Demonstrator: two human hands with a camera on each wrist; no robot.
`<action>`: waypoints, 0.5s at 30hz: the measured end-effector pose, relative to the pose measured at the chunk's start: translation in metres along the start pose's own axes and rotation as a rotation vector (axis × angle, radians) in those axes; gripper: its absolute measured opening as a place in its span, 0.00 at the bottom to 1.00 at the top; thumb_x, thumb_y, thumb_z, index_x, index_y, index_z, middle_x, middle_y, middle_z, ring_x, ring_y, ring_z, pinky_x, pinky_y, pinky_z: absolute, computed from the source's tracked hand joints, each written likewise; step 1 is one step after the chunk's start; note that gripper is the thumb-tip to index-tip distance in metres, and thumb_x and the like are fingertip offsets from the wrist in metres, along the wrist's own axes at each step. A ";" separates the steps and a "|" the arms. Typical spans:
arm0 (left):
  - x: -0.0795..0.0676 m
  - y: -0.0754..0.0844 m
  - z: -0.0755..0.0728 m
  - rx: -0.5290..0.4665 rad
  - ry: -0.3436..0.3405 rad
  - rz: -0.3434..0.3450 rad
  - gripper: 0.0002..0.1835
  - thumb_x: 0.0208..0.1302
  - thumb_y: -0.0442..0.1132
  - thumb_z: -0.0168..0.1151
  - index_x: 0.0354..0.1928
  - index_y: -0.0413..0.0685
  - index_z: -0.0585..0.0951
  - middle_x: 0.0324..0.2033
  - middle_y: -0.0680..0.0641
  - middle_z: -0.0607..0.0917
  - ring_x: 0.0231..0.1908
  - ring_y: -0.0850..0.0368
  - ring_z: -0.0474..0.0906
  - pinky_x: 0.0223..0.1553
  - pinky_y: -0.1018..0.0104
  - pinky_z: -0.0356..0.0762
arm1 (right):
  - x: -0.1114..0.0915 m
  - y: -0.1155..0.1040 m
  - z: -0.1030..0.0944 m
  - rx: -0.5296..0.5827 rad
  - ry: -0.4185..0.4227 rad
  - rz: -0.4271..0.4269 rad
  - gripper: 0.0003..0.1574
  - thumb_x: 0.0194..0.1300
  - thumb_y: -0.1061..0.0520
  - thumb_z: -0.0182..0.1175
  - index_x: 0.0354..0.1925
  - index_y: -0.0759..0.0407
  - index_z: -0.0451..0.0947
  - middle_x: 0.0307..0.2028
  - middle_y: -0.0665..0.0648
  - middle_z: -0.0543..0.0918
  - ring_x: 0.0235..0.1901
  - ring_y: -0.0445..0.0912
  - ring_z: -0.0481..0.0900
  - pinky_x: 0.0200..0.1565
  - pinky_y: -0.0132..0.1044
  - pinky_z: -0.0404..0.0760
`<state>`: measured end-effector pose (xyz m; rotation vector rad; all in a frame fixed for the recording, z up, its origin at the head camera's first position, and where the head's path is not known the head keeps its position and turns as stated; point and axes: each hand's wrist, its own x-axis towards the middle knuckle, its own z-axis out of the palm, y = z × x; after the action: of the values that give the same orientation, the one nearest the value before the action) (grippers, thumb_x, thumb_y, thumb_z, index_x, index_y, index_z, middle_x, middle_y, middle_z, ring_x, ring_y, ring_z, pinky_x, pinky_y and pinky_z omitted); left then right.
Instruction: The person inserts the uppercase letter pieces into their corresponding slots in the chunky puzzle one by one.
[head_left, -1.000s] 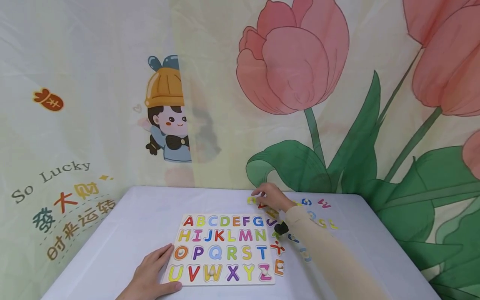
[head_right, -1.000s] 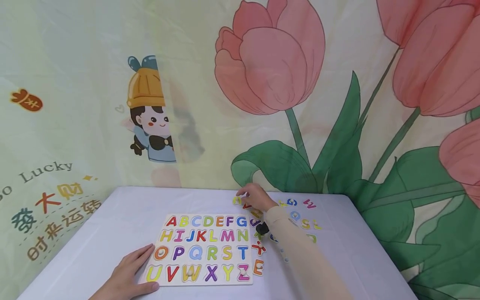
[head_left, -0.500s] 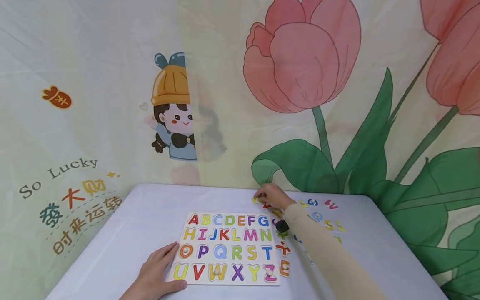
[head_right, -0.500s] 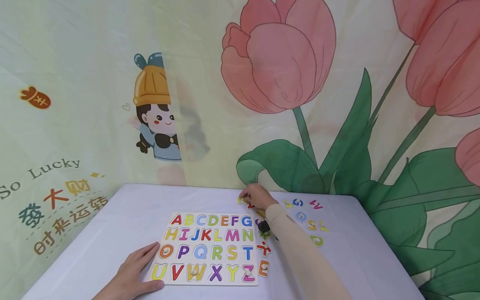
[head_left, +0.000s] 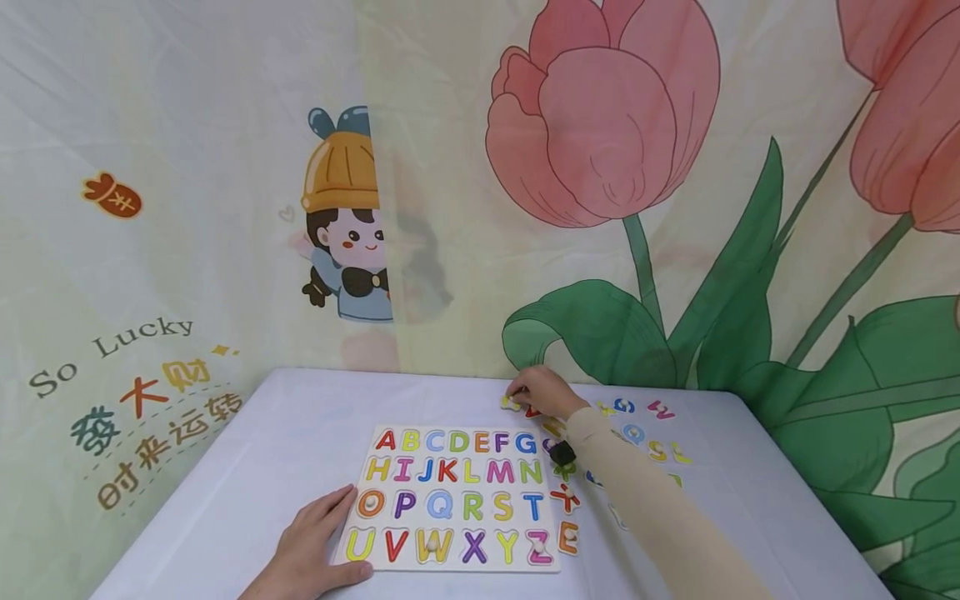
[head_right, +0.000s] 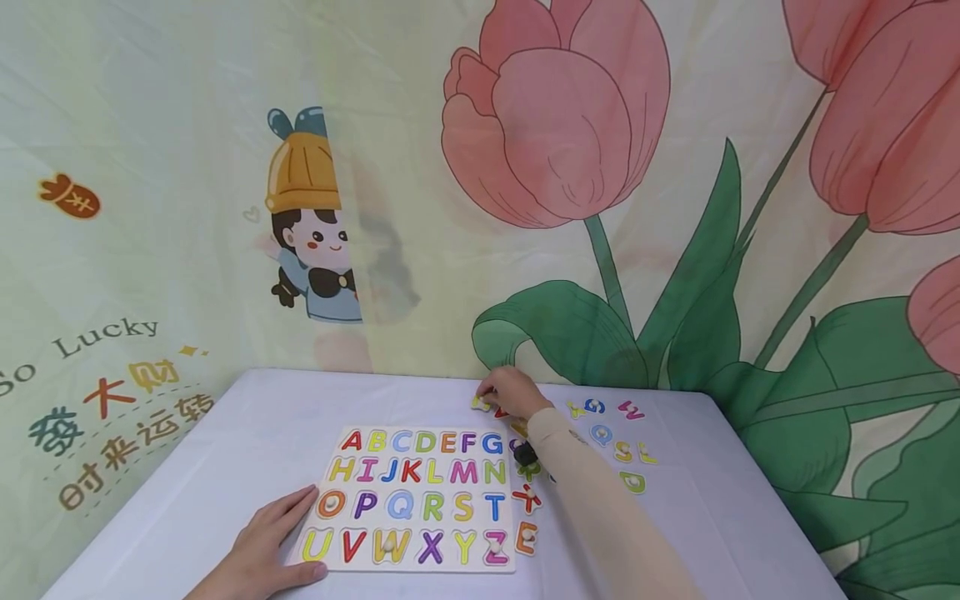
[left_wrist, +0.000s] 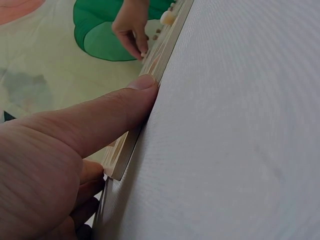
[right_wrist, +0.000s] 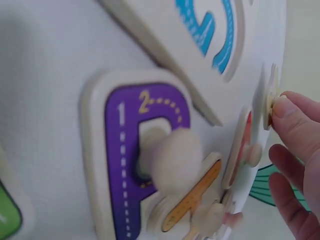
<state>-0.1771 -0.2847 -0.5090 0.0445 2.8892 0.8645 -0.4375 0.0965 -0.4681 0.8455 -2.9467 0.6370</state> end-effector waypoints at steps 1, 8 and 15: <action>0.000 0.000 0.000 0.000 -0.001 -0.001 0.67 0.45 0.68 0.83 0.82 0.42 0.64 0.79 0.38 0.65 0.76 0.31 0.58 0.70 0.23 0.60 | -0.001 -0.002 -0.001 -0.003 0.000 0.004 0.08 0.72 0.59 0.70 0.46 0.50 0.93 0.41 0.45 0.89 0.39 0.40 0.79 0.47 0.35 0.84; 0.001 0.000 -0.001 -0.001 0.000 0.002 0.67 0.45 0.68 0.83 0.81 0.41 0.64 0.79 0.38 0.65 0.76 0.30 0.58 0.70 0.23 0.60 | -0.010 -0.014 0.000 -0.001 0.033 0.029 0.07 0.71 0.59 0.72 0.45 0.52 0.94 0.40 0.46 0.90 0.36 0.40 0.80 0.42 0.36 0.84; 0.001 -0.002 0.001 -0.002 -0.004 -0.004 0.67 0.45 0.68 0.83 0.82 0.41 0.63 0.79 0.38 0.65 0.76 0.30 0.58 0.69 0.22 0.60 | -0.020 -0.025 0.012 0.013 0.099 0.137 0.06 0.69 0.54 0.74 0.43 0.51 0.94 0.40 0.46 0.90 0.42 0.42 0.83 0.50 0.40 0.85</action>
<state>-0.1779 -0.2854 -0.5108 0.0399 2.8838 0.8652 -0.4060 0.0829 -0.4718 0.5982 -2.9316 0.6838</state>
